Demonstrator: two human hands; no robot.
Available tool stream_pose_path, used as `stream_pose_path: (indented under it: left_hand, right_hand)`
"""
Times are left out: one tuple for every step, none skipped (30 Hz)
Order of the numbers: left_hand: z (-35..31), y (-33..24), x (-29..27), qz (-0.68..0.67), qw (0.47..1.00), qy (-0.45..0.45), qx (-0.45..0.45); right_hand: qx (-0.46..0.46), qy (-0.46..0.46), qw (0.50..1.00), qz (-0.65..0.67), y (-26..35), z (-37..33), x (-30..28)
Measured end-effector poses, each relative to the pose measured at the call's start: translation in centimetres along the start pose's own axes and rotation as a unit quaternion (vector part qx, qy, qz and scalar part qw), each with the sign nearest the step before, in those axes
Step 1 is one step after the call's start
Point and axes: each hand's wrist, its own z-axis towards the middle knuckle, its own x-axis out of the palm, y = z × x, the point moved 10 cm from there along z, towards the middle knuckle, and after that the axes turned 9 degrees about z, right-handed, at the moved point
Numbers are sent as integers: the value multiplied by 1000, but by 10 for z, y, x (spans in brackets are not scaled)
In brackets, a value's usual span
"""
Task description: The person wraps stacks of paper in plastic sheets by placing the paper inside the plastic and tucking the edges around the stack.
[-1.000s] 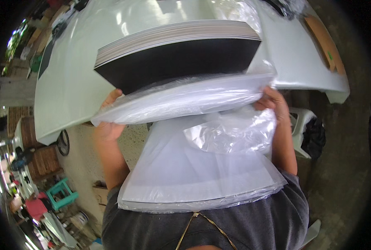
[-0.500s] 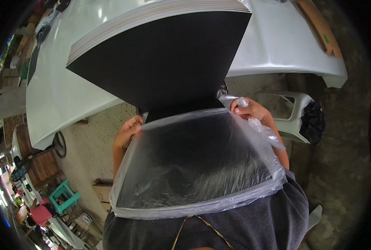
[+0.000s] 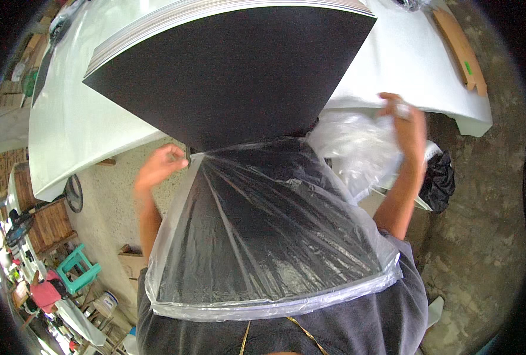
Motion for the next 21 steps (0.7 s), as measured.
stream_pose_path:
  left_hand:
    - [-20, -32, -9, -33, 999, 20, 24]
    - [-33, -77, -19, -58, 995, 56, 56]
    - [-46, -132, -26, -35, 988, 62, 139]
    - [-55, -185, -25, -12, 973, 67, 219]
    - [-62, -227, -27, -27, 954, 19, 297]
    - [-76, -259, -29, -38, 932, -56, 356]
    - [-73, -289, -20, -2, 917, -82, 391]
    - [-74, -308, -11, 4, 903, -97, 417]
    - [-74, -319, 0, -11, 896, -94, 434]
    - [-70, -326, 14, -29, 890, -76, 449]
    - [-66, -328, 24, -44, 887, -54, 457]
    - [-61, -326, 27, -57, 890, -39, 450]
    - [-58, -323, 31, -56, 902, -20, 428]
    - [-50, -310, 37, -55, 911, 14, 409]
    - [-42, -292, 42, -56, 920, 46, 386]
    - [-42, -288, 32, -65, 914, 7, 401]
    - [-42, -284, 29, -65, 914, 3, 400]
    - [-41, -281, 31, -71, 919, 16, 388]
    - [-39, -277, 33, -77, 923, 30, 376]
    - [-36, -274, 42, -88, 927, 65, 359]
    - [-37, -277, 41, -88, 927, 65, 360]
  right_hand:
    - [-107, -76, 991, 18, 26, -9, -38]
    - [-106, -172, 979, 23, 54, -34, -79]
    - [-153, -248, 952, 96, 81, -54, -96]
    - [-162, -328, 922, 126, 110, -69, -96]
    - [-226, -300, 914, 154, 137, -71, -74]
    - [-300, -245, 899, 203, 163, -67, -46]
    - [-350, -215, 882, 231, 182, -73, -28]
    - [-314, -31, 882, 349, 199, -67, 11]
    - [-273, 105, 845, 448, 215, -67, 39]
    - [-200, 215, 798, 526, 226, -71, 64]
    - [-204, 229, 756, 578, 231, -68, 67]
    - [-190, 224, 736, 610, 226, -59, 68]
    - [-175, 219, 715, 641, 221, -51, 68]
    - [-174, 224, 729, 623, 214, -47, 68]
    - [-182, 245, 715, 629, 210, -49, 71]
    - [-214, 278, 716, 604, 203, -52, 72]
    - [-231, 297, 715, 590, 197, -54, 72]
    - [-246, 314, 714, 575, 190, -58, 70]
    - [-157, 347, 767, 517, 174, -59, 88]
    - [-112, 361, 790, 483, 166, -59, 99]
    - [-67, 374, 809, 449, 155, -61, 109]
